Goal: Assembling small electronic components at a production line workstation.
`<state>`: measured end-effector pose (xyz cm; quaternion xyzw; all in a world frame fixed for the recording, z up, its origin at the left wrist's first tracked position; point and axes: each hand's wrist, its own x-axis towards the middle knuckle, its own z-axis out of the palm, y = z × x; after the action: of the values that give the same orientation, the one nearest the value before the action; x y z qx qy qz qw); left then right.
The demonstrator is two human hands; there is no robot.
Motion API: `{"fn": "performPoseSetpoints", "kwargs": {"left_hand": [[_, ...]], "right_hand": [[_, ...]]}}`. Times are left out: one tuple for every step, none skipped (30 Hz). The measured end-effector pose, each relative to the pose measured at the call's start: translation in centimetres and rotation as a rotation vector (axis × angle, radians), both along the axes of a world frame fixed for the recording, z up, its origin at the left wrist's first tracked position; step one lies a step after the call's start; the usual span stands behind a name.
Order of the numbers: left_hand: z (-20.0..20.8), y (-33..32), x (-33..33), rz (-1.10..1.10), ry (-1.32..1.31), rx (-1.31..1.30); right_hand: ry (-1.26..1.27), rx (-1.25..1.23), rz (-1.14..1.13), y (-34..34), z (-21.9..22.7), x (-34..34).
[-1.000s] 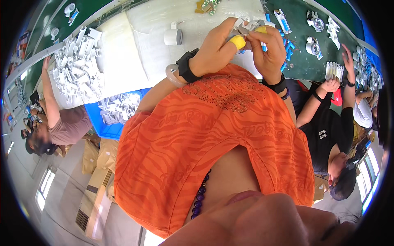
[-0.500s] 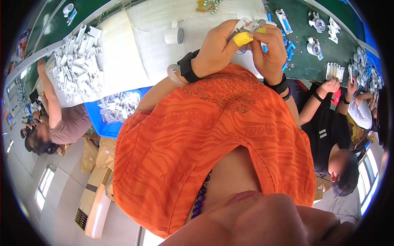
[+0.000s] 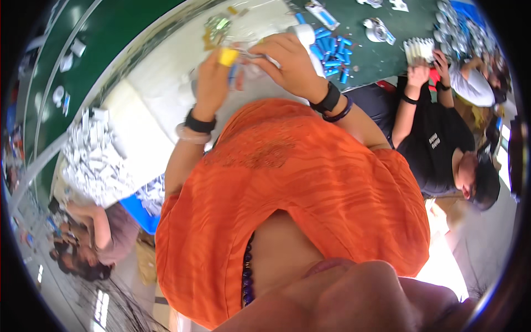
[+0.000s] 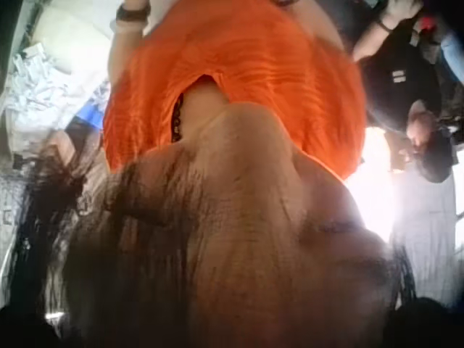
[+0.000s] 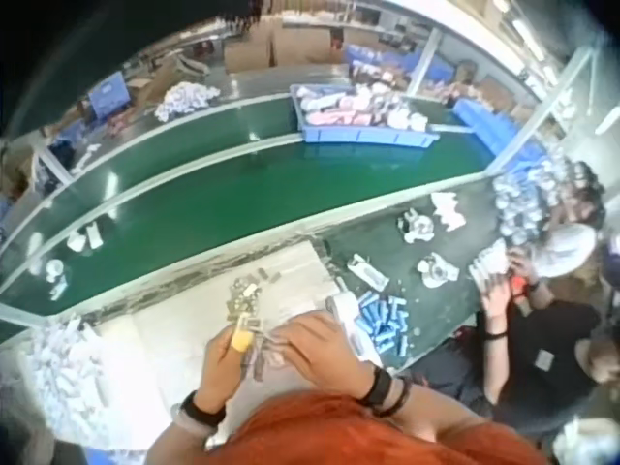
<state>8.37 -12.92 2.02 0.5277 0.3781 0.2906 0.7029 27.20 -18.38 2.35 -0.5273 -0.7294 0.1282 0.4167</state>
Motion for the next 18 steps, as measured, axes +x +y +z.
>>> {"fn": "performPoseSetpoints", "kwargs": {"left_hand": [[-0.2,1.3,-0.3,0.024,0.013,0.009],[-0.9,2.9,-0.8,0.069,0.023,0.025],[-1.5,4.7,-1.5,0.119,0.041,0.04],[-1.7,6.6,-2.2,0.155,0.063,0.102],[-1.9,8.7,-2.9,0.189,0.086,0.163],[-2.6,11.0,-3.9,0.225,0.107,0.164],[-3.3,13.4,-5.1,0.266,0.13,0.168],[-4.1,15.7,-6.3,0.336,0.14,0.111],[-4.3,17.8,-7.5,0.402,0.15,0.055],[-5.4,20.2,-9.1,0.429,0.148,0.075],[-6.9,22.5,-10.8,0.46,0.147,0.093],[-8.2,24.4,-12.4,0.525,0.169,0.098],[-9.5,26.1,-14.0,0.597,0.193,0.105],[-11.5,27.6,-16.1,0.566,0.422,0.262],[-14.0,28.8,-19.0,0.542,0.66,0.417],[-16.0,29.7,-22.4,0.523,0.916,0.574],[-17.3,29.7,-26.0,0.311,1.495,0.68],[-17.9,29.3,-29.6,0.047,2.046,0.812]], "right_hand": [[-0.021,0.004,-0.058,0.1,0.1,0.8],[-0.04,0.005,-0.118,0.2,-0.1,1.5],[-0.033,0.004,-0.151,0.4,-1.1,3.5],[-0.027,0.002,-0.18,0.6,-2.3,6.2],[0.044,-0.148,-0.291,0.1,-3.0,8.7],[-0.085,-0.048,-0.443,-0.2,-4.6,12.0],[-0.172,-0.044,-0.536,-0.6,-5.7,15.3],[-0.262,-0.041,-0.631,-1.2,-6.7,18.8],[-0.34,-0.102,-0.711,-2.0,-7.5,22.7],[-0.418,-0.168,-0.787,-2.7,-8.6,25.6],[-0.521,-0.291,-0.87,-3.0,-8.9,26.7],[-0.624,-0.418,-0.947,-3.0,-9.0,27.4],[-0.726,-0.544,-1.013,-2.7,-9.2,28.0],[-0.81,-0.759,-1.024,-1.8,-9.5,28.6],[-0.803,-0.902,-0.997,-1.0,-9.6,29.0],[-0.787,-1.032,-0.951,0.2,-9.7,29.2],[-0.77,-1.165,-0.797,1.5,-8.5,28.2],[-0.732,-1.212,-0.749,2.8,-8.2,27.7]]}}
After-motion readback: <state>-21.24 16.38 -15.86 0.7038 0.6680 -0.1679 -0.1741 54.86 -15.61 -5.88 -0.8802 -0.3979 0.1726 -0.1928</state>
